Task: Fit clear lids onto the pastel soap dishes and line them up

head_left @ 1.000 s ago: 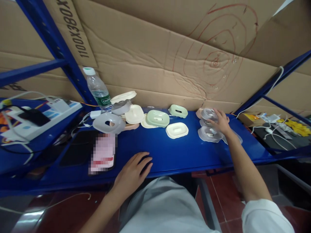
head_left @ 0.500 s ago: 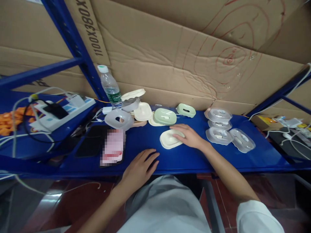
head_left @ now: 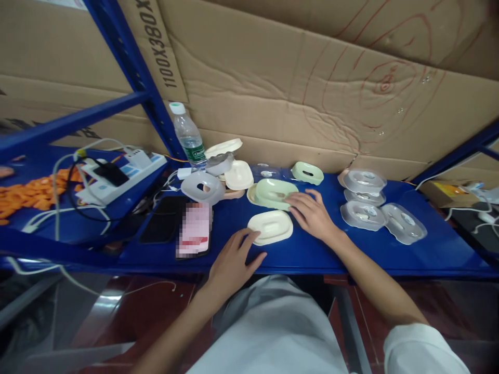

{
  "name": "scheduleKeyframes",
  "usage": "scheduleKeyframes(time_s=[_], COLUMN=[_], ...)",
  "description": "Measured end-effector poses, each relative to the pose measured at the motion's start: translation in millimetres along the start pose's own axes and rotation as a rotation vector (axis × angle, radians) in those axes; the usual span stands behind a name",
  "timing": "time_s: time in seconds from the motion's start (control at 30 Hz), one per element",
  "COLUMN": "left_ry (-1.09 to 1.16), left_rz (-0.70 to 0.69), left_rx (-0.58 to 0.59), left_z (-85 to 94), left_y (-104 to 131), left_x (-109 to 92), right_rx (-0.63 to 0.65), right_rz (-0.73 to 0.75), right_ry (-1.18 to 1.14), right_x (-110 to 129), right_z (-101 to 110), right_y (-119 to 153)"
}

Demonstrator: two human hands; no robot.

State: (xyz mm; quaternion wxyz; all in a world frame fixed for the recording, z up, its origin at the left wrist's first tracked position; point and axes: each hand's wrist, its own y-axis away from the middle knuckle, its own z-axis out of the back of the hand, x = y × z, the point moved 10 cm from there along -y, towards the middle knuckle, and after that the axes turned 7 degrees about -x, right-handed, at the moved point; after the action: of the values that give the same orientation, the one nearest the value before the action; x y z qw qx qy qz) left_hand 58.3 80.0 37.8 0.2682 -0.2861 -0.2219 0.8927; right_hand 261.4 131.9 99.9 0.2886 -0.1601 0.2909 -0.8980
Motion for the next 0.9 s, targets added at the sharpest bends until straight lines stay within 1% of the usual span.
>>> scheduleKeyframes(time_s=[0.07, 0.1, 0.2, 0.3, 0.4, 0.47, 0.53, 0.6, 0.67, 0.7, 0.77, 0.8, 0.9], left_ry=[0.014, 0.015, 0.008, 0.021, 0.054, 0.072, 0.082, 0.094, 0.11, 0.116, 0.115, 0.112, 0.094], left_rz=[0.034, 0.026, -0.051, -0.069, -0.047, -0.054, -0.074, -0.088, -0.085, -0.081, -0.075, -0.078, -0.091], left_rx=[-0.069, -0.089, -0.076, -0.071, -0.129, -0.146, -0.131, -0.092, -0.056, -0.044, -0.039, -0.041, -0.045], left_z=[6.4, 8.6, 8.7, 8.3, 13.3, 15.0, 14.3, 11.5, 9.0, 8.2, 8.2, 8.5, 10.0], left_y=[0.4, -0.1, -2.5, -3.6, -3.0, -2.4, -2.6, -3.4, -4.4, -4.8, -5.5, -5.7, -5.7], left_x=[4.0, 3.4, -4.0, -4.8, -1.2, -1.1, -2.6, -4.0, -4.2, -4.1, -4.4, -5.1, -7.7], right_rx=[0.02, 0.046, 0.118, 0.156, 0.2, 0.217, 0.216, 0.218, 0.213, 0.2, 0.172, 0.156, 0.164], right_rz=[0.066, 0.088, 0.113, 0.104, 0.096, 0.113, 0.137, 0.15, 0.134, 0.111, 0.028, -0.021, -0.143], right_ry=[-0.04, -0.066, -0.147, -0.211, -0.246, -0.261, -0.266, -0.277, -0.293, -0.29, -0.228, -0.178, -0.064], right_x=[23.6, 32.9, 49.5, 53.0, 52.8, 55.7, 59.2, 58.9, 49.3, 39.4, 9.1, -9.3, -59.5], right_z=[5.4, 4.7, -1.8, -8.2, -15.0, -17.6, -17.3, -16.2, -15.8, -16.7, -24.2, -30.9, -63.8], right_y=[16.5, 25.0, 43.1, 44.6, 37.7, 34.4, 33.0, 30.8, 21.9, 13.3, -11.2, -26.0, -70.2])
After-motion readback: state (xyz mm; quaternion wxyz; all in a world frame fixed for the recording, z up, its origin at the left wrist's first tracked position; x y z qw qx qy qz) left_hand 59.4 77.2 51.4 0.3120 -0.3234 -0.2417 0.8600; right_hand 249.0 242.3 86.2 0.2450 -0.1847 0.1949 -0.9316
